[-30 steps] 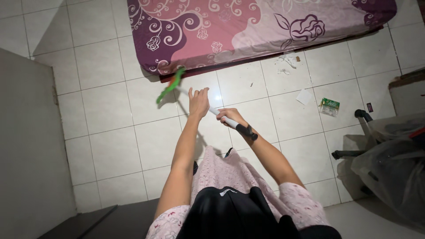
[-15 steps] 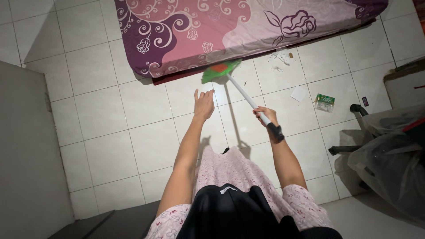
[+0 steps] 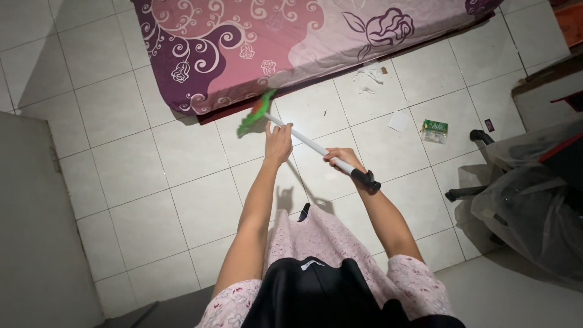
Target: The person is using a broom to sweep pieces of paper and debris on a tiled floor.
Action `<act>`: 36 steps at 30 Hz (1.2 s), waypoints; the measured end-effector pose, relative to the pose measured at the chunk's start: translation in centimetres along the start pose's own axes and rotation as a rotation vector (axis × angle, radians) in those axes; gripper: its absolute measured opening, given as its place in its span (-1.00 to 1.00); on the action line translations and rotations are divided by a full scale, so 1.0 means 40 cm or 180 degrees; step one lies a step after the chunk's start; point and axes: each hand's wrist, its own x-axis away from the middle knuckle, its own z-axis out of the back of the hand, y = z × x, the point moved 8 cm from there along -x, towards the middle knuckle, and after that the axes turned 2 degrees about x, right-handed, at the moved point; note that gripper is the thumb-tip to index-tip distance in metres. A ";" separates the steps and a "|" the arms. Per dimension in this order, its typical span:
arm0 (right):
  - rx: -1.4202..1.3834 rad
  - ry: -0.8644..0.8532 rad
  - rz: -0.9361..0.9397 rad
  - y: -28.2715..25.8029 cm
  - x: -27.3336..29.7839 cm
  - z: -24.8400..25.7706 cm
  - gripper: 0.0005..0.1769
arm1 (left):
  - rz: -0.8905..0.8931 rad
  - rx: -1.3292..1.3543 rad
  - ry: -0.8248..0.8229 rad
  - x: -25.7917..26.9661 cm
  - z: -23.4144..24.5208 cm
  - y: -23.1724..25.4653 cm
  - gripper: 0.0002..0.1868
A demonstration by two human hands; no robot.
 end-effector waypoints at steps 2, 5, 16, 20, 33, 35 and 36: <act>0.0080 0.0314 0.0006 -0.002 -0.022 0.082 -0.42 | -0.0044 0.0025 -0.0019 -0.007 -0.006 0.022 -0.48; -0.0439 0.0586 0.0084 -0.024 -0.016 0.249 -0.45 | -0.0017 0.0043 -0.0189 -0.006 -0.018 0.040 -0.51; -0.0497 0.0993 0.0358 -0.015 0.099 0.329 -0.41 | -0.0123 -0.0062 -0.0112 -0.048 -0.036 0.065 -0.50; -0.0514 0.0081 0.0137 0.003 0.141 0.200 -0.43 | -0.0265 0.0004 -0.0082 -0.072 -0.039 0.123 -0.52; 0.0372 0.1384 0.0409 -0.013 0.026 0.403 -0.66 | -0.0167 0.0030 -0.0219 -0.040 -0.067 0.111 -0.51; 0.0601 0.1924 0.0598 -0.062 0.025 0.464 -0.49 | -0.0074 0.0063 -0.0299 -0.014 -0.070 0.094 -0.51; 0.0545 0.1969 0.0661 -0.065 0.030 0.474 -0.44 | -0.0060 0.0051 -0.0308 -0.013 -0.069 0.088 -0.51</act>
